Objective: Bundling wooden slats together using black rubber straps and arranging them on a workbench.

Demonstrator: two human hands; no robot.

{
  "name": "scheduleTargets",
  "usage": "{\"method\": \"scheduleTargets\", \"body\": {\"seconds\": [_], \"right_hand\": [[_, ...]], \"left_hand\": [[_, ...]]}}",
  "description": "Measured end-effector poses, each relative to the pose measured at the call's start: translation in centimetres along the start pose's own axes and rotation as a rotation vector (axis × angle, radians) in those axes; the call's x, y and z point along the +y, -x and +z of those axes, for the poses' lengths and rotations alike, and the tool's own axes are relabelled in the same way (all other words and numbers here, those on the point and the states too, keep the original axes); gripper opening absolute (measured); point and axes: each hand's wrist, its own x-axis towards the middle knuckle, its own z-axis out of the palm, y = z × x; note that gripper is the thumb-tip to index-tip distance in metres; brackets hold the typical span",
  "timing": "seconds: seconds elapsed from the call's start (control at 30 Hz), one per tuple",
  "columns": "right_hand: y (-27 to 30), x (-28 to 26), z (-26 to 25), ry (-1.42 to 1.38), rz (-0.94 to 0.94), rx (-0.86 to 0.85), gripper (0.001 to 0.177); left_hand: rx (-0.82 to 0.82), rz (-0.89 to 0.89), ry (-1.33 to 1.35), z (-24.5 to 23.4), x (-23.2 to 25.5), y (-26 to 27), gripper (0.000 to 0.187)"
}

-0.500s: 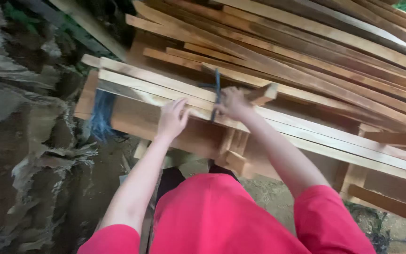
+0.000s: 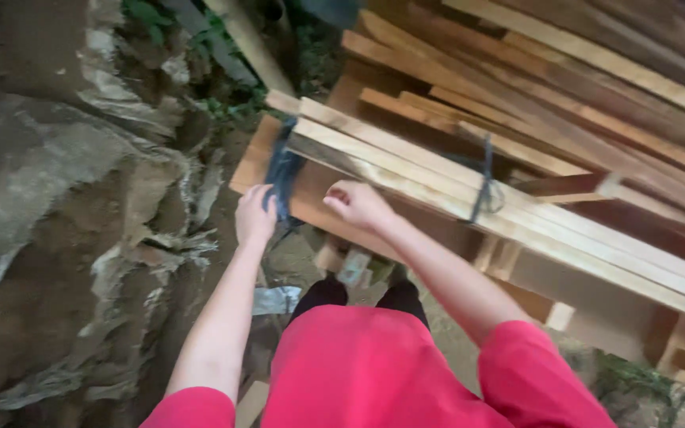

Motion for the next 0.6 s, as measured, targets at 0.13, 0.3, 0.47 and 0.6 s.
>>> {"method": "scheduleTargets", "body": {"seconds": [0.13,0.3,0.47,0.6], "right_hand": [[-5.6,6.0,12.9,-0.189,0.247,0.066,0.033],[-11.2,8.0,18.6,-0.376,0.498,0.244,0.043],[-13.1,8.5,20.4,-0.528,0.677,0.354,0.028],[-12.6,9.0,19.4,-0.406,0.642,0.236,0.032]], "left_hand": [[-0.108,0.117,-0.003,-3.2,0.5,-1.8,0.038],[-0.327,0.242,-0.106,-2.6,0.4,-3.5,0.056],[-0.398,0.282,-0.125,-2.4,0.7,-4.0,0.055],[-0.443,0.262,-0.129,-2.5,0.7,-4.3,0.052]]}}
